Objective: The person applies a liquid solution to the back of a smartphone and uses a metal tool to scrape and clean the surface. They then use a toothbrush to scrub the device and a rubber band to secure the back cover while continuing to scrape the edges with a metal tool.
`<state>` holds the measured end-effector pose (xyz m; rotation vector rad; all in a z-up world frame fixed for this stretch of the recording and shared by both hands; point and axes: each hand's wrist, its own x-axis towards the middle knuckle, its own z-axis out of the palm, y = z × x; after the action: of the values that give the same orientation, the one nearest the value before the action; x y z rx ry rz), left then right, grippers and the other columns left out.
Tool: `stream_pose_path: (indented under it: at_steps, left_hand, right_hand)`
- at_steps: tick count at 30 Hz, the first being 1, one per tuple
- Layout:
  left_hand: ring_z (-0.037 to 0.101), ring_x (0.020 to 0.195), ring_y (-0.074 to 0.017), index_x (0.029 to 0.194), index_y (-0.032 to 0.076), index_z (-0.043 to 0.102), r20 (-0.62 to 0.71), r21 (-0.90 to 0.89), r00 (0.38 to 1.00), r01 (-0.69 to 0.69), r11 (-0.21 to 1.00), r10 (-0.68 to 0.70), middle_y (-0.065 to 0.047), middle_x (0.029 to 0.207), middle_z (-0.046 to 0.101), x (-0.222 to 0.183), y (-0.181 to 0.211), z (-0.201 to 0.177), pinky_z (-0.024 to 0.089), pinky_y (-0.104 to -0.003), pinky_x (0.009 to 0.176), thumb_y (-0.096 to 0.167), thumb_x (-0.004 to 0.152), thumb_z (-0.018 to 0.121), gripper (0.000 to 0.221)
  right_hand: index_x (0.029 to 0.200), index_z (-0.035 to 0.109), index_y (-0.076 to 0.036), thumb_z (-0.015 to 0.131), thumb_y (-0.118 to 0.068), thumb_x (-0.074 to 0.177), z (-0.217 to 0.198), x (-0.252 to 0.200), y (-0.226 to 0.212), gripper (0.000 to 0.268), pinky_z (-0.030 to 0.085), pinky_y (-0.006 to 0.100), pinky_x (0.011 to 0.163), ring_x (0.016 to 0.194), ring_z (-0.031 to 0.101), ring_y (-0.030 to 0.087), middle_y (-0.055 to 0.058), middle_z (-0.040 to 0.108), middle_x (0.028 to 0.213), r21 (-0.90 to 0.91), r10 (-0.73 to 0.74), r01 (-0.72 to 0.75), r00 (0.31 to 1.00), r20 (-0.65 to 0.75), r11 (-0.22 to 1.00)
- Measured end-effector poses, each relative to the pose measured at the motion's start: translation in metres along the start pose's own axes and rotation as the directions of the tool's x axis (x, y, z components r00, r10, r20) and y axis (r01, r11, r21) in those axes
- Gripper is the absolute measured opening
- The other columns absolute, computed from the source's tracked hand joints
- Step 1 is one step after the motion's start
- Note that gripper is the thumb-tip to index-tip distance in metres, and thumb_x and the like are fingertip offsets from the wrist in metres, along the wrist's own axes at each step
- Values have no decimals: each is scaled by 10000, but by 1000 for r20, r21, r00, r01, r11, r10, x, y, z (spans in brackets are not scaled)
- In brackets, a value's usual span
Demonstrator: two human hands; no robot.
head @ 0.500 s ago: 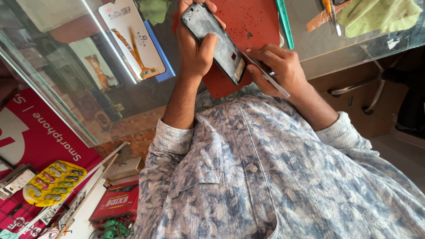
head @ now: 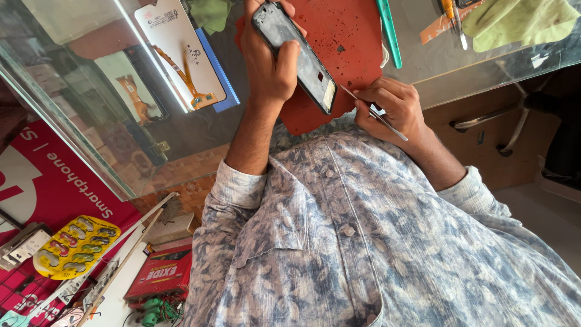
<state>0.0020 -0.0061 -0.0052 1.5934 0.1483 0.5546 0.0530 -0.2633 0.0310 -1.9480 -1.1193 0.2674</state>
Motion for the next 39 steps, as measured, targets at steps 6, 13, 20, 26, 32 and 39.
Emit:
stream_pose_path:
  at_steps: [6, 13, 20, 26, 32, 39]
  left_hand:
    - [761, 924, -250, 1330, -17, 470, 16, 94, 999, -46, 995, 45, -122, 1150, 641, 3, 3, -1, 638, -381, 846, -11, 875, 491, 455]
    - [490, 1137, -336, 1245, 20, 478, -12, 536, 993, -93, 839, 117, -149, 1163, 511, 12, -15, 3, 395, -493, 1026, 79, 870, 602, 400]
    - [472, 1236, -335, 1303, 20, 477, -12, 539, 997, -55, 841, 73, -166, 1265, 536, 8, -21, 10, 310, -510, 1111, 162, 957, 643, 409]
    - [483, 1215, -316, 1343, 39, 487, -19, 590, 1000, 7, 808, 6, -156, 1309, 548, 8, -13, 9, 330, -491, 1141, 196, 980, 655, 430]
    - [470, 1210, -310, 1410, 8, 447, -34, 539, 999, 17, 842, 2, -164, 1347, 531, 9, -10, 9, 348, -469, 1126, 179, 974, 643, 508]
    - [493, 1125, -270, 1332, 54, 498, -53, 523, 997, 72, 849, -51, -120, 1184, 535, 5, -14, 7, 402, -430, 1024, 147, 951, 641, 417]
  right_hand:
    - [1010, 714, 32, 753, 63, 878, 0, 4, -2, 141, 584, 367, 698, 810, 725, 256, 139, 726, 949, 30, -17, 16, 1000, 4, 999]
    - [1084, 743, 59, 753, 61, 856, -6, 9, -10, 227, 575, 380, 704, 798, 710, 263, 160, 729, 957, 55, 34, -37, 998, 55, 998]
    - [1056, 713, 38, 769, 54, 898, -4, 6, -4, 169, 558, 390, 683, 792, 700, 273, 146, 716, 927, 76, 57, -58, 998, 24, 995]
    - [1059, 720, 37, 779, 47, 899, -5, 7, -2, 171, 556, 381, 648, 769, 696, 261, 135, 712, 901, 68, 35, -38, 998, 44, 997]
    - [1066, 729, 41, 783, 39, 901, -6, 8, 1, 173, 549, 372, 620, 766, 692, 250, 125, 713, 899, 47, -8, 7, 999, 35, 999]
    - [1145, 701, 49, 791, 36, 915, -4, 14, 2, 247, 568, 363, 639, 809, 713, 249, 129, 718, 930, -30, -101, 103, 994, 43, 994]
